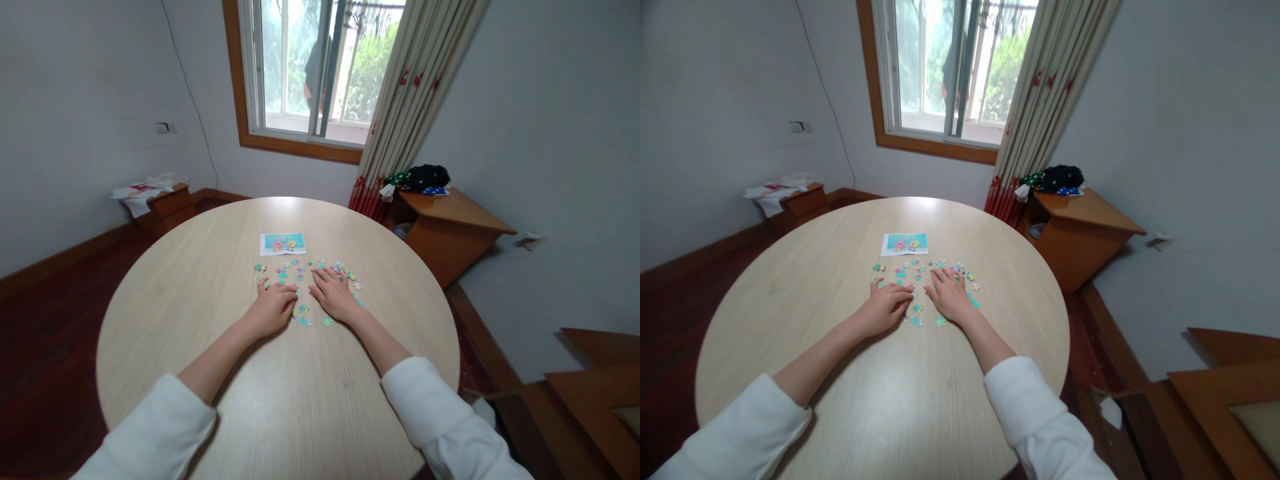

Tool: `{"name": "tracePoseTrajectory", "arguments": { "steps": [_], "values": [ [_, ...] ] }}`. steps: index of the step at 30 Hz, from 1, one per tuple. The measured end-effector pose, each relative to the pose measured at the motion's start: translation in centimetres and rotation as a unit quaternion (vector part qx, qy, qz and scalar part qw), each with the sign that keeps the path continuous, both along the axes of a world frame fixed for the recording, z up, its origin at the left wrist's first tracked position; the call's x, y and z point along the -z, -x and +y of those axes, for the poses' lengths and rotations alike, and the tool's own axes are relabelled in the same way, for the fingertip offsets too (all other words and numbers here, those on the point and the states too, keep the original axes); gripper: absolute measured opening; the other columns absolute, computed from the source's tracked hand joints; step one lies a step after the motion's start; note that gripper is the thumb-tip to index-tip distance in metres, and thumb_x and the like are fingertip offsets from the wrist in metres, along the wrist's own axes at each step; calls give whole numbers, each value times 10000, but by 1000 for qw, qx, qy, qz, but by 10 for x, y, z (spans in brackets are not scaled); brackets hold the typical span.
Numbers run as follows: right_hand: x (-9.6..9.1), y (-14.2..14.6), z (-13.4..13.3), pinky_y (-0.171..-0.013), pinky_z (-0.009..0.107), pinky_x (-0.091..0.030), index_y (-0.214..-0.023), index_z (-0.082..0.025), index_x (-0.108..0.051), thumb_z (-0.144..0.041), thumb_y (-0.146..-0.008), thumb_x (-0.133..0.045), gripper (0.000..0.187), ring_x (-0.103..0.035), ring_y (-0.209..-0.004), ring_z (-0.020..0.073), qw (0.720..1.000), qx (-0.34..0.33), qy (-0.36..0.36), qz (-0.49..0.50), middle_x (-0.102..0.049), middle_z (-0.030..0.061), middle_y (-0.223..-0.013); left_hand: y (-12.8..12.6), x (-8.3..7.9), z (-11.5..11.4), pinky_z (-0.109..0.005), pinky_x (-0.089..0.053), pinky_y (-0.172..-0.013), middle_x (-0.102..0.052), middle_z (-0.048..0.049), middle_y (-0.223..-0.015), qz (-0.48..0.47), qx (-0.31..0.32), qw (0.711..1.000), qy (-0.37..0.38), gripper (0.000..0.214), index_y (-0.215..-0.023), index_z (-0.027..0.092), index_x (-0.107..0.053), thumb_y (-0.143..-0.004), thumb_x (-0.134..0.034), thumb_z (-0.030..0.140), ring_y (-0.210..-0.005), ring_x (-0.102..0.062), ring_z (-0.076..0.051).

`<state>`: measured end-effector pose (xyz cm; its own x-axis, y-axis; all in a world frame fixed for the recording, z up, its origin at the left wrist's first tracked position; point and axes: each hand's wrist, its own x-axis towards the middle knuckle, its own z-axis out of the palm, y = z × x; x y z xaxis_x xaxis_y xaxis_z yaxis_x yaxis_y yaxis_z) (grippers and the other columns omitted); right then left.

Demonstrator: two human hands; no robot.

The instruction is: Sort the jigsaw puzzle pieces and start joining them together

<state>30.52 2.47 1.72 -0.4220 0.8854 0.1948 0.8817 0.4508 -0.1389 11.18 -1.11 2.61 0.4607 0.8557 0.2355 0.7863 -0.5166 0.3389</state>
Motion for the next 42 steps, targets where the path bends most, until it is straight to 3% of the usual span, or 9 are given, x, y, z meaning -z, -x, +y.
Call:
{"name": "tracePoseTrajectory", "arguments": {
  "steps": [6,15,18,21,24,28,33,42],
  "values": [
    [2,-2,-1,-1089,512,-179,-1293,-199,-532,-338,-984,-326,397,-345,-1353,255,999,-51,-6,14,-474,106,-1425,0,-1,-1,-643,-177,-1053,-685,-92,-1153,10,-2,1000,10,306,-963,216,-699,-890,-403,182,-1070,-597,-258],
    [-1,-4,-1,-1062,458,-210,-989,-206,-662,-269,-959,-382,289,-463,-1245,219,994,-56,-36,82,-571,105,-1300,0,-2,-1,-636,-170,-1061,-682,-91,-1156,9,-3,1000,10,314,-971,225,-701,-897,-397,197,-1069,-596,-258],
    [-8,-9,0,-1024,425,-256,-963,-193,-661,-252,-936,-414,255,-511,-1171,216,993,-30,-42,106,-611,111,-1221,0,-2,-1,-647,-168,-1050,-684,-97,-1146,4,-1,1000,11,313,-953,221,-702,-891,-395,197,-1065,-596,-264],
    [-19,-28,5,-907,356,-349,-906,-170,-666,-242,-900,-447,231,-579,-986,200,986,41,-62,149,-665,102,-1036,0,-2,-1,-656,-168,-1039,-687,-106,-1133,-1,2,1000,11,313,-933,213,-699,-888,-389,196,-1054,-599,-265],
    [-25,-60,10,-736,284,-398,-835,-154,-671,-233,-854,-470,217,-586,-757,167,971,138,-19,194,-679,76,-847,1,-1,-1,-658,-160,-1040,-683,-101,-1139,-2,2,1000,13,313,-933,211,-695,-889,-385,194,-1060,-597,-261],
    [-25,-97,12,-639,245,-382,-742,-150,-666,-231,-777,-544,151,-573,-685,148,955,208,67,201,-664,46,-726,1,-2,-1,-662,-142,-1046,-679,-93,-1143,4,-4,1000,16,294,-933,208,-688,-881,-399,182,-1074,-595,-261],
    [-21,-105,11,-543,230,-347,-704,-150,-654,-382,-694,-673,233,-543,-620,135,950,204,144,187,-641,30,-672,1,-1,0,-657,-141,-1044,-678,-89,-1140,10,-8,1000,18,283,-931,205,-675,-872,-400,170,-1067,-595,-256],
    [-13,-100,16,-547,216,-364,-672,-152,-629,-228,-684,-613,79,-533,-595,119,947,188,127,226,-635,11,-642,2,1,1,-655,-141,-1043,-677,-100,-1133,2,-6,1000,11,278,-916,201,-666,-857,-397,171,-1048,-600,-253]
  ]
}}
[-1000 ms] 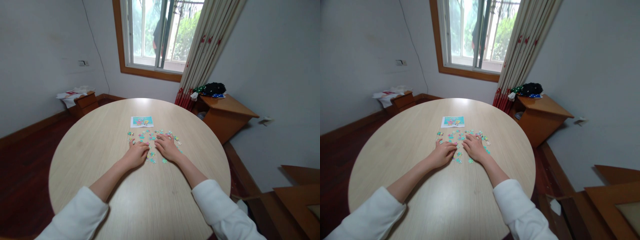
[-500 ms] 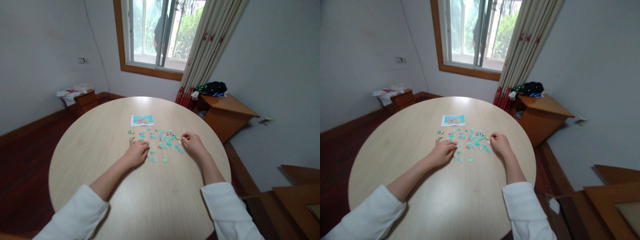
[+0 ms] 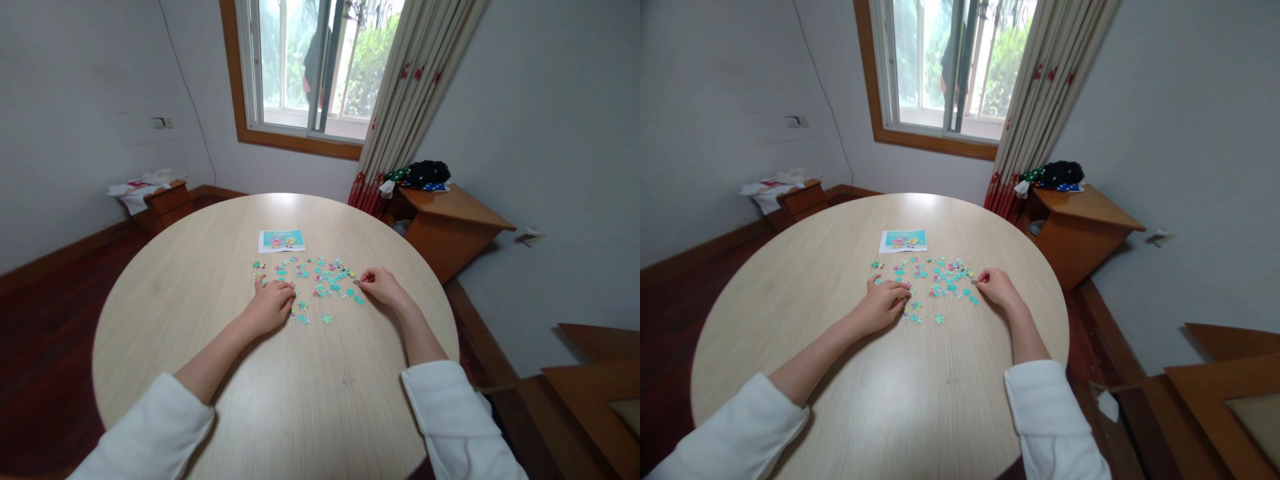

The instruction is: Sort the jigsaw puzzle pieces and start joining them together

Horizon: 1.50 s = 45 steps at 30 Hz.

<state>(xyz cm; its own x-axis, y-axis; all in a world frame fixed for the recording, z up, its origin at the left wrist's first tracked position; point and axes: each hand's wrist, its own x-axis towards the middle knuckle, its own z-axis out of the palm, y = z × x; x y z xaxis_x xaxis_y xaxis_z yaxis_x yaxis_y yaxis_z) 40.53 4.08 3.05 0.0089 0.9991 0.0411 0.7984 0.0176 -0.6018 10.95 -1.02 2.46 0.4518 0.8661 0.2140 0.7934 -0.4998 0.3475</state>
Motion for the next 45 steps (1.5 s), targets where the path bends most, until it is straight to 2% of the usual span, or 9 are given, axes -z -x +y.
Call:
{"name": "tracePoseTrajectory", "arguments": {
  "steps": [6,10,14,17,22,26,31,37,45],
  "values": [
    [0,-6,3,-566,232,-357,-692,-162,-666,-180,-699,-575,93,-556,-632,137,992,75,-85,-45,-658,41,-685,0,1,0,-657,-130,-1045,-682,-92,-1118,-7,2,1000,-8,279,-907,213,-664,-850,-395,171,-1039,-601,-249],
    [2,-15,5,-575,248,-353,-721,-170,-687,-140,-714,-548,143,-563,-654,153,983,128,-99,-85,-666,52,-705,0,1,0,-653,-134,-1043,-681,-91,-1127,-2,2,1000,-2,279,-909,208,-661,-854,-390,169,-1051,-599,-249],
    [8,-21,7,-621,254,-381,-757,-172,-712,-66,-695,-518,229,-587,-703,162,985,119,-66,-105,-691,67,-767,0,1,0,-648,-137,-1045,-683,-90,-1118,-4,2,1000,-5,280,-908,213,-663,-857,-390,174,-1041,-597,-243],
    [12,-18,10,-665,261,-409,-783,-165,-722,-76,-727,-498,247,-597,-715,161,986,112,-84,-89,-700,75,-797,0,1,0,-649,-141,-1042,-686,-93,-1105,-6,3,1000,-5,280,-908,213,-667,-857,-393,178,-1029,-596,-241],
    [15,0,12,-795,282,-442,-949,-144,-713,-253,-791,-587,229,-615,-835,169,989,16,-134,-64,-699,91,-954,0,1,0,-647,-137,-1045,-685,-91,-1108,-9,2,1000,-7,284,-901,213,-668,-856,-390,177,-1027,-597,-240],
    [13,13,10,-795,288,-433,-911,-148,-715,-253,-787,-621,188,-604,-835,173,988,-22,-106,-109,-687,82,-916,-1,0,-1,-649,-144,-1044,-687,-91,-1109,-8,-1,1000,-5,279,-895,214,-667,-852,-395,169,-1032,-603,-249],
    [9,15,8,-769,266,-427,-839,-159,-717,-225,-788,-606,138,-603,-787,160,992,-20,-91,-86,-699,65,-865,-1,-1,0,-645,-141,-1045,-682,-89,-1124,-1,2,1000,0,270,-907,209,-663,-860,-400,172,-1048,-600,-249],
    [8,14,6,-711,257,-417,-819,-154,-723,-273,-822,-542,217,-591,-728,162,994,-27,-104,-33,-705,57,-791,0,0,1,-657,-135,-1039,-681,-93,-1131,-2,1,1000,2,270,-910,208,-658,-859,-397,163,-1058,-595,-249],
    [9,14,10,-699,248,-415,-940,-149,-709,-244,-768,-610,220,-597,-712,155,990,31,-138,-1,-691,37,-763,-2,-2,-1,-657,-146,-1045,-683,-96,-1119,-4,0,1000,3,282,-899,209,-673,-857,-398,159,-1041,-599,-249]
  ]
}}
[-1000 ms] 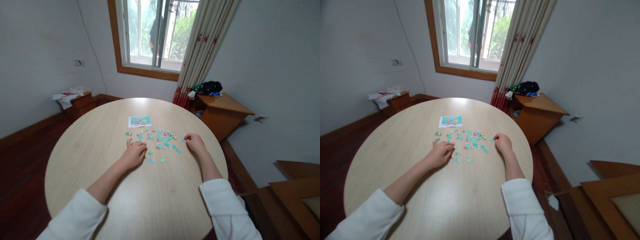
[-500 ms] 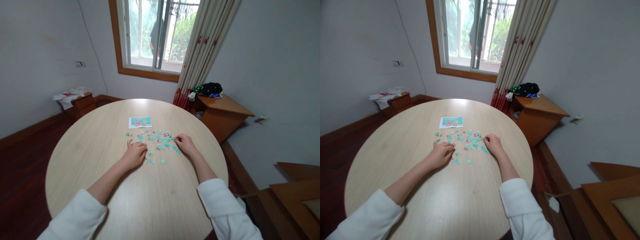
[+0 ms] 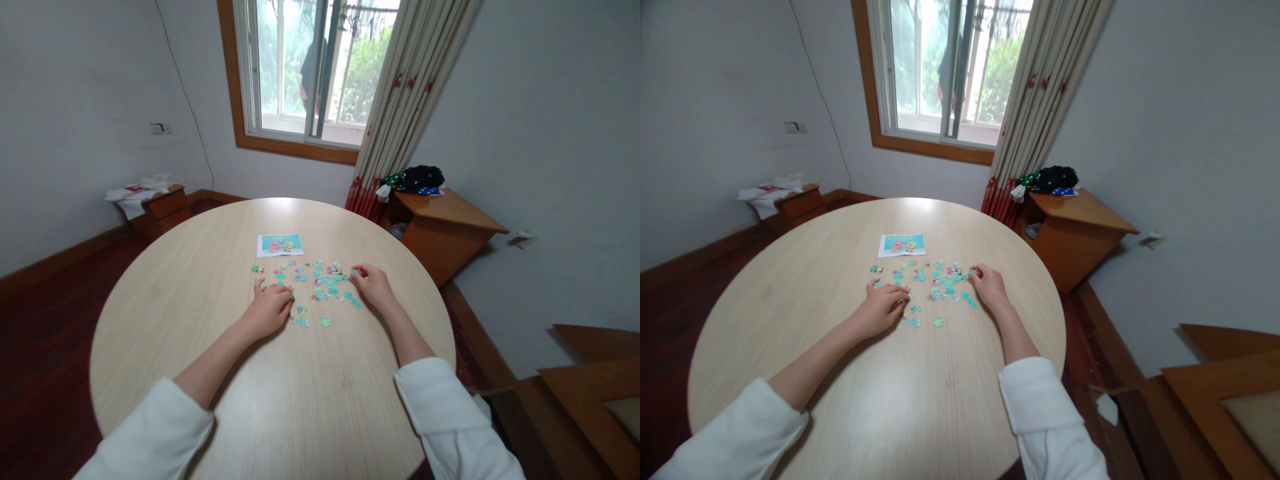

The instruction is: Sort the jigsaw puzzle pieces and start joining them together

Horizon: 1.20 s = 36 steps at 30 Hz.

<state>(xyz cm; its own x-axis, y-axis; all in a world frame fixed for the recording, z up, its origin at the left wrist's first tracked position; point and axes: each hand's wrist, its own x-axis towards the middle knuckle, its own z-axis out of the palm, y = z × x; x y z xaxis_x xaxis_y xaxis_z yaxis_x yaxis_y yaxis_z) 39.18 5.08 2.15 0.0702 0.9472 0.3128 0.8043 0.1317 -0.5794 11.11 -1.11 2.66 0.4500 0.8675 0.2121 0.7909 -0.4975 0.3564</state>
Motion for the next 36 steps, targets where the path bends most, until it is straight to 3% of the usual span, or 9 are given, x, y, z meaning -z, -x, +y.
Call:
{"name": "tracePoseTrajectory", "arguments": {
  "steps": [6,19,26,32,36],
  "values": [
    [3,-6,3,-702,277,-410,-854,-174,-686,-238,-816,-566,141,-620,-717,178,998,36,-17,-48,-712,60,-795,1,0,0,-656,-150,-1040,-688,-90,-1105,-1,-2,1000,-4,273,-888,208,-665,-855,-396,169,-1030,-599,-244],
    [4,-5,2,-846,329,-343,-794,-174,-693,-212,-806,-601,101,-621,-918,207,986,-6,21,-164,-715,81,-933,1,1,1,-655,-132,-1048,-682,-87,-1127,2,-4,1000,0,262,-902,211,-659,-858,-404,174,-1056,-597,-248],
    [9,-5,5,-790,295,-363,-747,-176,-702,-223,-857,-505,230,-617,-858,187,992,-27,20,-119,-720,81,-897,2,4,2,-653,-127,-1046,-684,-83,-1124,4,-4,1000,1,259,-905,216,-653,-869,-398,192,-1057,-595,-244],
    [14,-12,12,-693,271,-411,-760,-149,-713,-268,-835,-496,258,-606,-719,176,998,33,-55,-9,-718,84,-798,2,3,1,-642,-136,-1049,-681,-85,-1119,4,-4,1000,0,262,-909,210,-657,-856,-402,181,-1053,-596,-244],
    [16,-19,16,-700,278,-434,-796,-150,-725,-266,-782,-542,217,-620,-709,178,995,61,-58,48,-725,73,-785,2,3,1,-648,-129,-1049,-680,-84,-1118,4,-4,1000,2,265,-909,212,-657,-859,-398,188,-1056,-594,-245]
  ]
}}
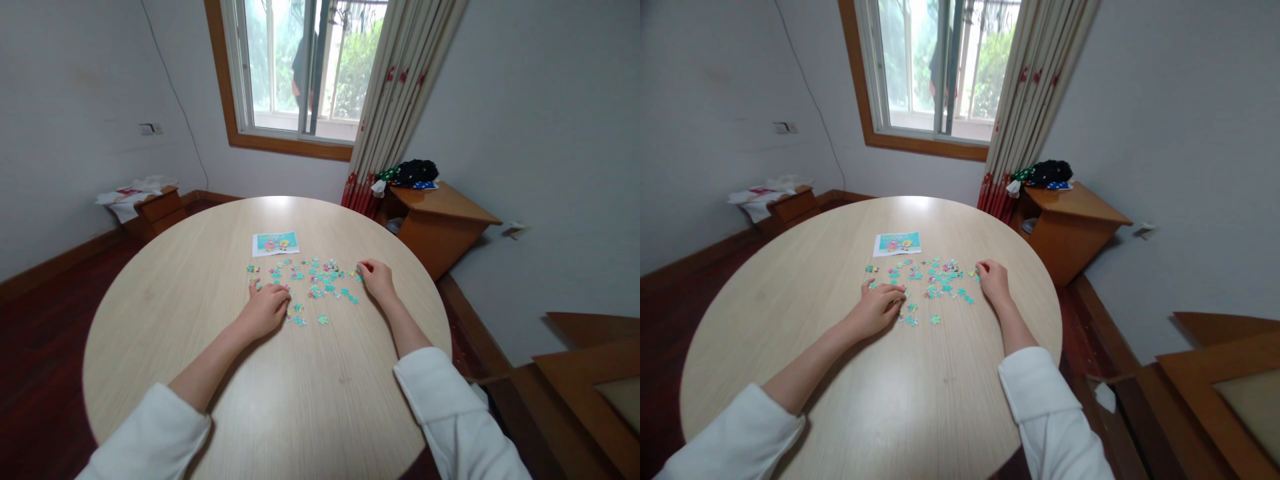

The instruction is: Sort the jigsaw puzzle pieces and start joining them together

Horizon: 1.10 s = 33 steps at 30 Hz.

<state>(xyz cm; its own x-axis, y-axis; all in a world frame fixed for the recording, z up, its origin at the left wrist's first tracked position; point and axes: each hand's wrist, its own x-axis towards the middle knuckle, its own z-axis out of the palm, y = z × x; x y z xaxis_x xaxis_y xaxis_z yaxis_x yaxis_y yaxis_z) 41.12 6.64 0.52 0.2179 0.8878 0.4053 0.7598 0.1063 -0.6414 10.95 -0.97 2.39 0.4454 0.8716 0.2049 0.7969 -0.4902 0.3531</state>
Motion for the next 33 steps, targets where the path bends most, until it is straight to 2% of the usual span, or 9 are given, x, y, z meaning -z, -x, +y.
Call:
{"name": "tracePoseTrajectory", "arguments": {
  "steps": [5,13,19,25,29,33],
  "values": [
    [2,-3,4,-698,285,-443,-874,-121,-728,-241,-731,-580,239,-611,-675,174,999,31,23,25,-714,75,-750,0,0,-1,-643,-139,-1049,-683,-86,-1117,-1,2,1000,-5,261,-902,212,-653,-854,-399,183,-1049,-596,-244],
    [8,-9,10,-666,286,-431,-822,-138,-700,-261,-680,-604,211,-563,-612,167,999,33,29,6,-639,20,-622,0,-1,-1,-646,-136,-1050,-683,-87,-1112,4,1,1000,-1,267,-907,207,-653,-861,-391,187,-1048,-597,-245],
    [11,-9,10,-670,293,-423,-765,-150,-672,-273,-727,-544,181,-562,-639,177,999,30,16,-39,-638,41,-664,0,0,0,-642,-134,-1049,-684,-84,-1108,-2,3,1000,-4,258,-903,217,-653,-860,-400,195,-1047,-596,-244],
    [4,1,4,-717,313,-428,-854,-126,-699,-254,-829,-448,283,-579,-741,198,996,11,-4,-90,-676,101,-805,0,-1,-2,-641,-136,-1046,-684,-79,-1090,-3,2,1000,-4,266,-907,214,-662,-859,-401,191,-1036,-599,-245],
    [-1,20,-1,-871,357,-422,-1042,-166,-695,-276,-883,-465,301,-591,-973,218,989,-82,-8,-122,-681,118,-1030,0,-1,-1,-640,-134,-1046,-685,-82,-1093,-2,5,1000,-6,264,-910,214,-660,-864,-402,187,-1031,-599,-238],
    [1,39,-8,-990,453,-347,-1252,-275,-599,-324,-913,-490,359,-469,-1243,253,966,-159,39,-199,-545,118,-1345,0,-2,-2,-636,-139,-1050,-686,-83,-1091,-4,3,1000,-2,255,-899,211,-657,-861,-406,183,-1038,-598,-239]
  ]
}}
